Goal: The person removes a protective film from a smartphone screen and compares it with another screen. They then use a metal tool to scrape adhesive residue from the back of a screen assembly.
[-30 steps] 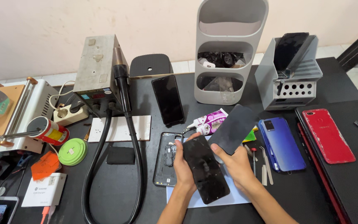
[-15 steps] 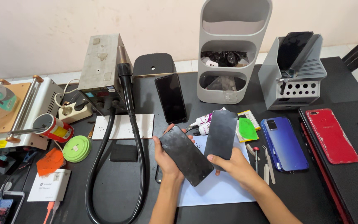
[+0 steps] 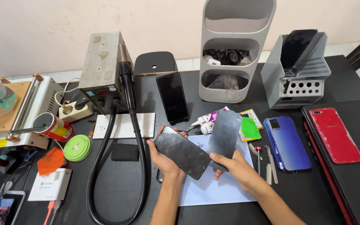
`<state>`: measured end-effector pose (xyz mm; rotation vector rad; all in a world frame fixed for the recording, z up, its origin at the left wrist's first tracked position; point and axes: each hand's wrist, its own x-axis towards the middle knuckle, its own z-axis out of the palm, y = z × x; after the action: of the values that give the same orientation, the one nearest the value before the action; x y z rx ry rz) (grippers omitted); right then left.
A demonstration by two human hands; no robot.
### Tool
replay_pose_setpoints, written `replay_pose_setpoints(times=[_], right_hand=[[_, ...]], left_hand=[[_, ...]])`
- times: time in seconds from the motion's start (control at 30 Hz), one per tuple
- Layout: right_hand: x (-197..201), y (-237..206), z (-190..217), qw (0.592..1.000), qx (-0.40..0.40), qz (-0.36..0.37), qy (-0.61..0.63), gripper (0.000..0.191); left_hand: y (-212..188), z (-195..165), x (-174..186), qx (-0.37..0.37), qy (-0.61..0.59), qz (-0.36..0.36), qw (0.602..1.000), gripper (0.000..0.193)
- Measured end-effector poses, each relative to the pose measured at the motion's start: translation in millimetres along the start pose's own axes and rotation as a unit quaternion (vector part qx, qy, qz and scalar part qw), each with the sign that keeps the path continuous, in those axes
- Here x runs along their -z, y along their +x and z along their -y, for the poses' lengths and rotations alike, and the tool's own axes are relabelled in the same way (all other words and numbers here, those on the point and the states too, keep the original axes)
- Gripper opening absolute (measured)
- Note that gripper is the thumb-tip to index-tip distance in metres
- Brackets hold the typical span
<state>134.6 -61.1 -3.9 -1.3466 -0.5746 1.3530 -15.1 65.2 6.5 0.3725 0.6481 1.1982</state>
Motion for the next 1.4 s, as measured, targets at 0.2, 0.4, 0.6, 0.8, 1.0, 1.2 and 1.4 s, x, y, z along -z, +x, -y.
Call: replay_pose_setpoints(times=[0.2,0.4,0.6,0.8,1.0,1.2,1.4], right_hand=[[-6,-4,-7,0.995,-0.059,0.081,-0.010,0.041],[-9,-2,-14,0.993,-0.084,0.068,-0.045,0.044],[3,2,-6,0.995,-0.065,-0.074,-0.017,0.048],[24,-5,24,0.991,0.071,-0.101,0.055,0.037],[30,-10,38,0.980,0.137,-0.130,0.066,0.037],[34,-11,43,0.954,0.193,-0.203,0.109,0.026],[36,-11,41,0.945,0.211,-0.233,0.093,0.031]], left_hand=[[1,2,1,-0.030,-0.002,-0.044,0.999,0.067],[0,1,2,-0.045,0.002,-0.050,0.998,0.067],[2,0,3,-0.025,-0.002,0.011,1.000,0.055],[-3,0,-1,0.018,0.060,0.094,0.994,0.050],[-4,12,-2,0.068,0.243,0.108,0.962,0.067],[-8,20,5,0.083,0.283,0.198,0.935,0.074],[-20,23,-5,0.110,0.406,0.217,0.881,0.078]])
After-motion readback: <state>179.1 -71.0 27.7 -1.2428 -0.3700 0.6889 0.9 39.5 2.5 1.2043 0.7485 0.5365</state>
